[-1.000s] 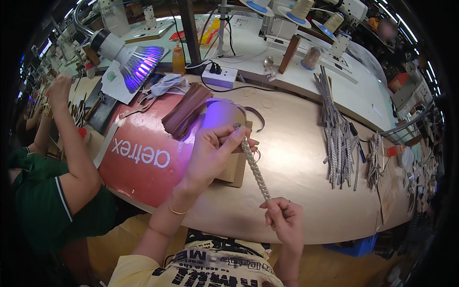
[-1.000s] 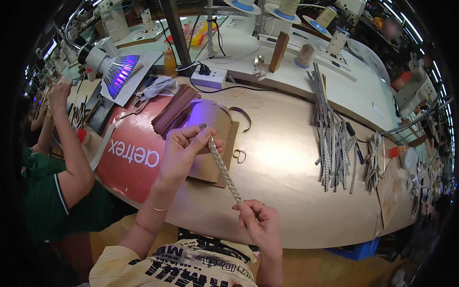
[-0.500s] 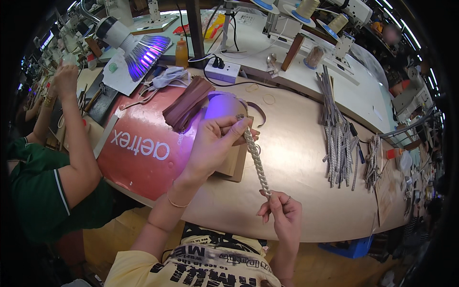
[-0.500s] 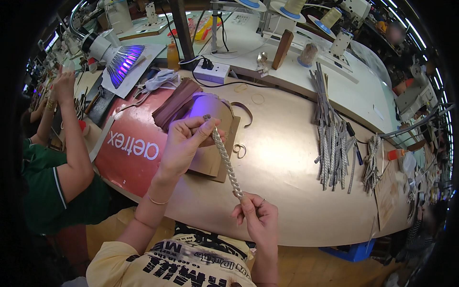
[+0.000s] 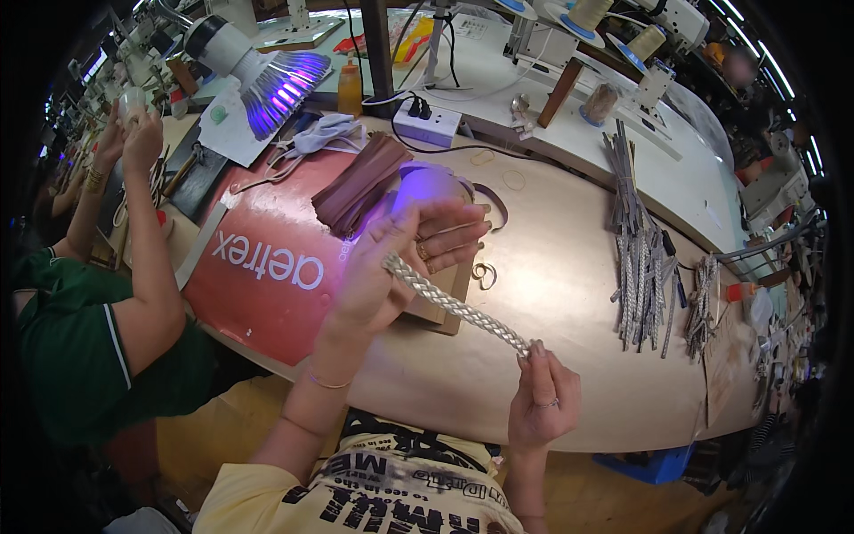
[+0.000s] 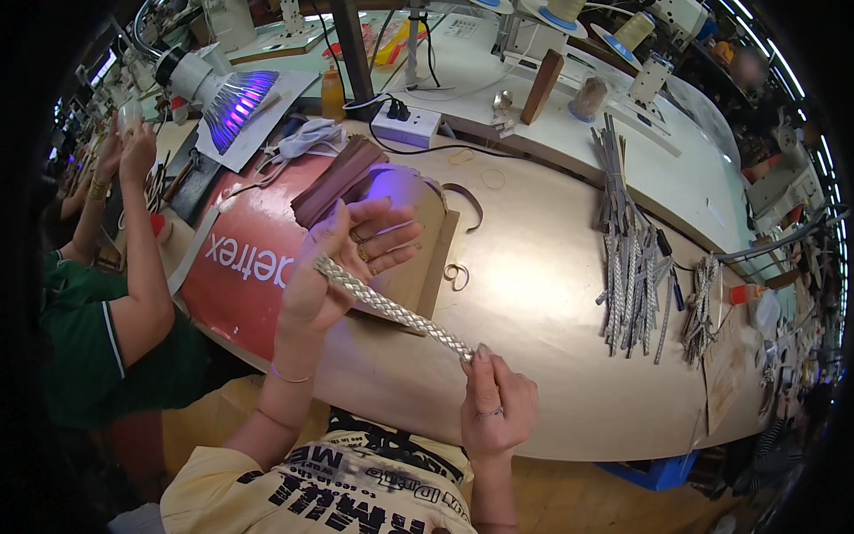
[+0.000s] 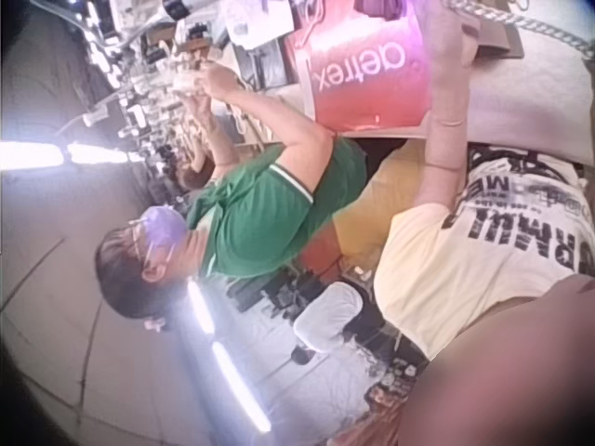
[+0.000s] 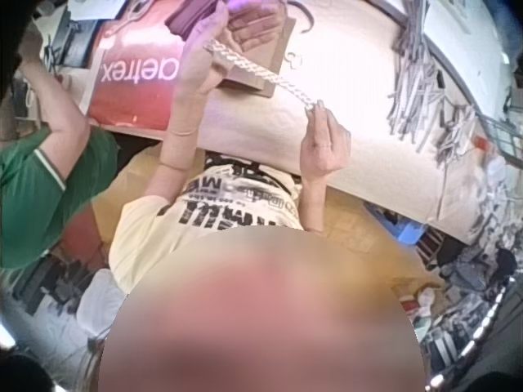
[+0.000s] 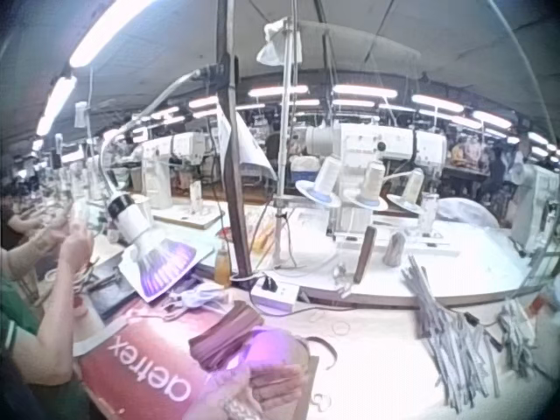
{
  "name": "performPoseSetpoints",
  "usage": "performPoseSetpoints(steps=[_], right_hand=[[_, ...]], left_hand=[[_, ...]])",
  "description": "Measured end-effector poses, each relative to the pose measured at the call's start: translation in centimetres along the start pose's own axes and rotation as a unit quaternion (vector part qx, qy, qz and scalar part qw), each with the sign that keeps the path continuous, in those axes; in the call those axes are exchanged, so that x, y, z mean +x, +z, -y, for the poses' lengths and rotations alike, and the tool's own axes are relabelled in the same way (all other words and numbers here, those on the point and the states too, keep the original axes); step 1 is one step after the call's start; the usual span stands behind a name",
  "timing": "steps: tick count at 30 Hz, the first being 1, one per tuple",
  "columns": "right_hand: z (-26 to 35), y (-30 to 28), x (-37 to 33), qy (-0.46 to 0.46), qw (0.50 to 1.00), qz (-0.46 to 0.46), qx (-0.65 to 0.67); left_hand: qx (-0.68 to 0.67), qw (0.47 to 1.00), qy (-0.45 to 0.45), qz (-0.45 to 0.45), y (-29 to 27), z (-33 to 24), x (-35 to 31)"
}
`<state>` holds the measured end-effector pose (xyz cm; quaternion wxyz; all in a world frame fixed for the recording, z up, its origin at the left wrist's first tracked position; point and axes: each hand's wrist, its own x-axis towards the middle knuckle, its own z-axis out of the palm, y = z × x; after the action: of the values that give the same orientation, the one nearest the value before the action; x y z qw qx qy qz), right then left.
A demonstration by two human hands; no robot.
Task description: The person repeatedly picks up braided straps, aligns them on a cardboard template, and applies glue from a bottle to secure them. The person handles multiple straps one at a time, placing each on the template and applying adhesive before moving to the next strap.
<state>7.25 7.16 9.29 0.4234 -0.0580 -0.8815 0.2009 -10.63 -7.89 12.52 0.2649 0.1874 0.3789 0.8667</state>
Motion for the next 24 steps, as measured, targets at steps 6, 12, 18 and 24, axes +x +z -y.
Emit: performPoseSetpoints(steps=[6,12,18,24], right_hand=[[-0.5,0.8,0.0,-0.001,0.999,-0.053,-0.006],[-0.9,1.1,-0.2,0.030,0.999,-0.024,0.022],[-0.8,0.9,-0.5,0.112,0.988,0.025,0.101],[-0.5,0.3,-0.2,0.137,0.977,0.016,0.162]], left_hand=[[-0.180,0.969,-0.140,-0.095,0.1,0.1,-1.1],[-0.024,0.991,-0.074,-0.107,0.3,0.7,-1.6],[-0.013,0.988,-0.074,-0.132,0.0,1.2,-1.1],[0.002,0.991,-0.072,-0.114,-0.5,1.1,-1.2]])
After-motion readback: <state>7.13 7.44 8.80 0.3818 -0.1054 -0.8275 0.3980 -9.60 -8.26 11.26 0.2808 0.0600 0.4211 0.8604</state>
